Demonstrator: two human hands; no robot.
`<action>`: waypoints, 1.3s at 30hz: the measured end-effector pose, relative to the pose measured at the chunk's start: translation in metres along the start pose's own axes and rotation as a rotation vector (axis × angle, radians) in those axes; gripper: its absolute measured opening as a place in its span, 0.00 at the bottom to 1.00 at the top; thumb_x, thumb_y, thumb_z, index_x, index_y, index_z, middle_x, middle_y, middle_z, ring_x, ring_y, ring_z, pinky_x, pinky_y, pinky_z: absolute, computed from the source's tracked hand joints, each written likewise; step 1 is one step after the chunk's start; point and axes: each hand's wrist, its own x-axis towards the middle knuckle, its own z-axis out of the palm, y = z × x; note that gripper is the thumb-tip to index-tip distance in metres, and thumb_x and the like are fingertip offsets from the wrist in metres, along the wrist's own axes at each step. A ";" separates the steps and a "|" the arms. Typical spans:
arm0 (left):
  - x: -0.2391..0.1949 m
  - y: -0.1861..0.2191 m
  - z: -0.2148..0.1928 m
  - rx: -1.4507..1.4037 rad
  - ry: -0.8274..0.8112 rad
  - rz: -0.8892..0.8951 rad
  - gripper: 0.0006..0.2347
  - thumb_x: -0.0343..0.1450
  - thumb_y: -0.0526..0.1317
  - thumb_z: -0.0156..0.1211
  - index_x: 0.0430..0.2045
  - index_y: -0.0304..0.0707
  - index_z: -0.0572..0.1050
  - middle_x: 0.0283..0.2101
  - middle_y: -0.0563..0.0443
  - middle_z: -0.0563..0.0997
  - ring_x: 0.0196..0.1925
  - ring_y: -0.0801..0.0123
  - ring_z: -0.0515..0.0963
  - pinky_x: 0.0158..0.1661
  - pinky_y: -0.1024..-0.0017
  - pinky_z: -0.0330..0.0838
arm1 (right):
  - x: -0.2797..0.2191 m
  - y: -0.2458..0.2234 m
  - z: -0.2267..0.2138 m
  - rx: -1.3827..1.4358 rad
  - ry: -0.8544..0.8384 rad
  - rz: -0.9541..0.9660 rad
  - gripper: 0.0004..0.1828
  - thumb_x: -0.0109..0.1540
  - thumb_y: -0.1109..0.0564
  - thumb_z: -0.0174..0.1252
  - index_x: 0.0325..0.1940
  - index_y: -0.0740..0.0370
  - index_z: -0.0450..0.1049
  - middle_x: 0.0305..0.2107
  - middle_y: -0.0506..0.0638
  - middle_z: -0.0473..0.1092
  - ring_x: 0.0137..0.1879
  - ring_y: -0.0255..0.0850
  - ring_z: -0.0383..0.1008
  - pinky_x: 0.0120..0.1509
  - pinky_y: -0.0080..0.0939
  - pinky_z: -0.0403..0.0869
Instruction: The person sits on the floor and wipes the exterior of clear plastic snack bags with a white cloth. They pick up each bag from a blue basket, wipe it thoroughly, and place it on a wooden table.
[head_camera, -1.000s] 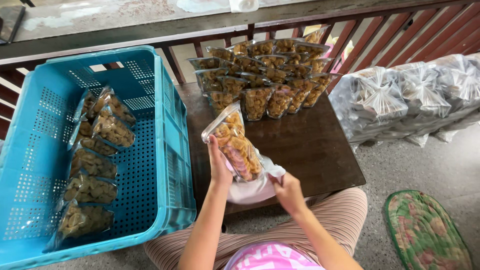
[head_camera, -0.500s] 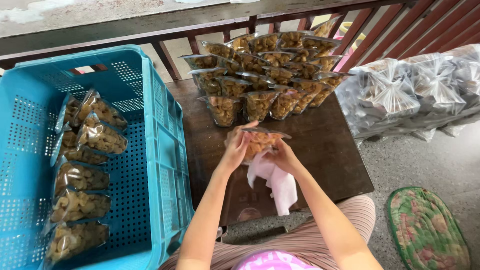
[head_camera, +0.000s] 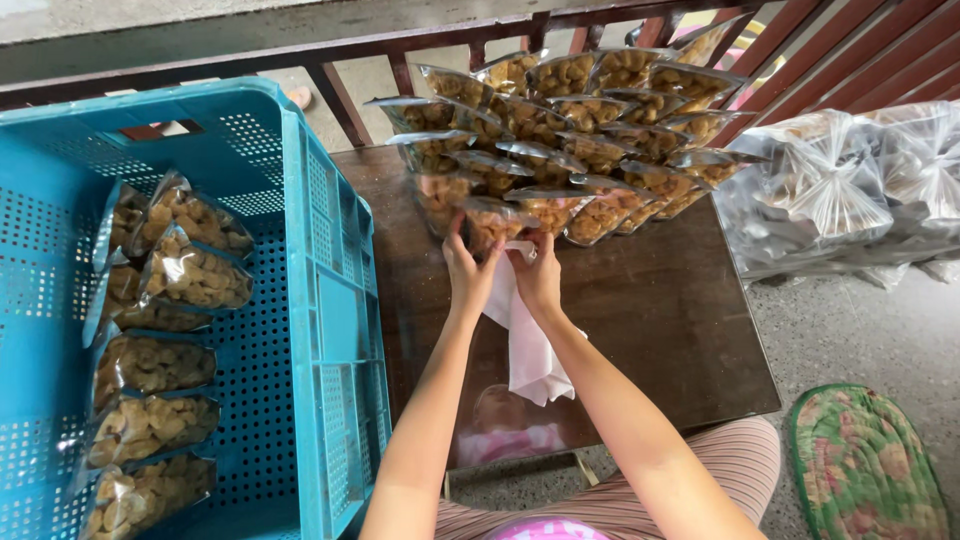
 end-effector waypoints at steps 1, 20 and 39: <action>0.003 0.000 0.000 -0.009 -0.005 0.022 0.36 0.73 0.49 0.68 0.71 0.34 0.54 0.70 0.28 0.60 0.71 0.39 0.60 0.67 0.51 0.58 | -0.002 0.001 0.002 -0.019 0.012 0.027 0.20 0.61 0.55 0.66 0.52 0.62 0.68 0.46 0.60 0.77 0.51 0.56 0.78 0.53 0.50 0.74; -0.065 0.137 -0.065 0.099 -0.624 -0.025 0.21 0.65 0.49 0.71 0.49 0.38 0.77 0.56 0.38 0.77 0.65 0.43 0.70 0.65 0.38 0.50 | -0.090 0.002 -0.135 0.164 -0.317 -0.300 0.10 0.59 0.60 0.62 0.45 0.63 0.78 0.53 0.49 0.72 0.55 0.37 0.74 0.57 0.33 0.72; -0.035 0.340 -0.279 0.573 -0.180 0.027 0.11 0.69 0.49 0.63 0.29 0.41 0.80 0.34 0.47 0.84 0.39 0.51 0.83 0.40 0.55 0.75 | -0.113 -0.141 -0.137 1.341 -0.544 0.413 0.28 0.61 0.45 0.58 0.54 0.71 0.75 0.45 0.59 0.78 0.50 0.49 0.78 0.55 0.49 0.75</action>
